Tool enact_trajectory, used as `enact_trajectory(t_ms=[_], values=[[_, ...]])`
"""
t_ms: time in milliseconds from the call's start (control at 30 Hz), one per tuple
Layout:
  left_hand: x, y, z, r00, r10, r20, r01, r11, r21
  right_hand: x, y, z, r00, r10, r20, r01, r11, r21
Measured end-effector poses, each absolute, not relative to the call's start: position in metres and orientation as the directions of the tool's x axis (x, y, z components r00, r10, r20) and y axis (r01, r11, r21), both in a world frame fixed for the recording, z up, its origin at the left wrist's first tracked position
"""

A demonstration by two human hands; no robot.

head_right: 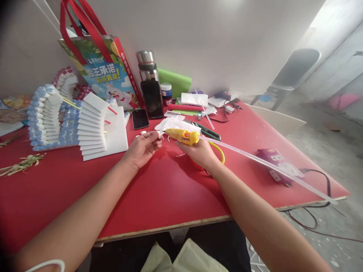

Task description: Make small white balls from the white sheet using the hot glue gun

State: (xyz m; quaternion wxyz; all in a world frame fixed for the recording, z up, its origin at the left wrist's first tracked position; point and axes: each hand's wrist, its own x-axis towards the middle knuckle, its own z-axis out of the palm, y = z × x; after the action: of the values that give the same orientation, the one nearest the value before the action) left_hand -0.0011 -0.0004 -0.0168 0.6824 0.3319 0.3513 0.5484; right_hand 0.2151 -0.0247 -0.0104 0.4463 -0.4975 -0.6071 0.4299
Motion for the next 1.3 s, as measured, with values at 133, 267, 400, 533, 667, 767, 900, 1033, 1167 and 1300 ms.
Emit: enact_trajectory(t_ms=[133, 267, 400, 533, 667, 767, 900, 1033, 1167, 1300], values=[[-0.0006, -0.0008, -0.0165, 0.152, 0.982, -0.112, -0.493, 0.173, 0.852, 0.2150, -0.0250, -0.0137, -0.092, 0.990, 0.111, 0.284, 0.133, -0.950], [-0.0003, -0.0011, -0.0163, 0.144, 0.984, -0.102, -0.477, 0.159, 0.864, 0.2146, -0.0268, -0.0131, -0.102, 0.988, 0.118, 0.345, 0.146, -0.927], [-0.0001, -0.0017, -0.0159, 0.141, 0.985, -0.097, -0.461, 0.152, 0.874, 0.2146, -0.0272, -0.0130, -0.081, 0.990, 0.118, 0.395, 0.140, -0.908], [0.0000, -0.0018, -0.0159, 0.141, 0.986, -0.084, -0.452, 0.140, 0.881, 0.2147, -0.0271, -0.0128, -0.082, 0.989, 0.121, 0.375, 0.143, -0.916], [-0.0001, -0.0020, -0.0155, 0.137, 0.987, -0.084, -0.451, 0.138, 0.882, 0.2153, -0.0267, -0.0142, -0.075, 0.993, 0.094, 0.348, 0.115, -0.930], [-0.0002, -0.0022, -0.0147, 0.136, 0.987, -0.086, -0.448, 0.138, 0.883, 0.2159, -0.0263, -0.0149, -0.069, 0.995, 0.073, 0.343, 0.092, -0.935], [-0.0003, -0.0019, -0.0137, 0.132, 0.987, -0.087, -0.450, 0.138, 0.882, 0.2163, -0.0259, -0.0149, -0.062, 0.996, 0.071, 0.352, 0.089, -0.932], [0.0002, -0.0017, -0.0138, 0.135, 0.988, -0.081, -0.450, 0.134, 0.883, 0.2157, -0.0262, -0.0135, -0.059, 0.993, 0.104, 0.341, 0.118, -0.933], [0.0010, -0.0030, -0.0132, 0.127, 0.988, -0.085, -0.451, 0.134, 0.883, 0.2154, -0.0264, -0.0103, -0.067, 0.988, 0.139, 0.333, 0.153, -0.930], [0.0011, -0.0041, -0.0124, 0.130, 0.988, -0.088, -0.446, 0.137, 0.885, 0.2161, -0.0259, -0.0089, -0.054, 0.992, 0.110, 0.342, 0.122, -0.932]])
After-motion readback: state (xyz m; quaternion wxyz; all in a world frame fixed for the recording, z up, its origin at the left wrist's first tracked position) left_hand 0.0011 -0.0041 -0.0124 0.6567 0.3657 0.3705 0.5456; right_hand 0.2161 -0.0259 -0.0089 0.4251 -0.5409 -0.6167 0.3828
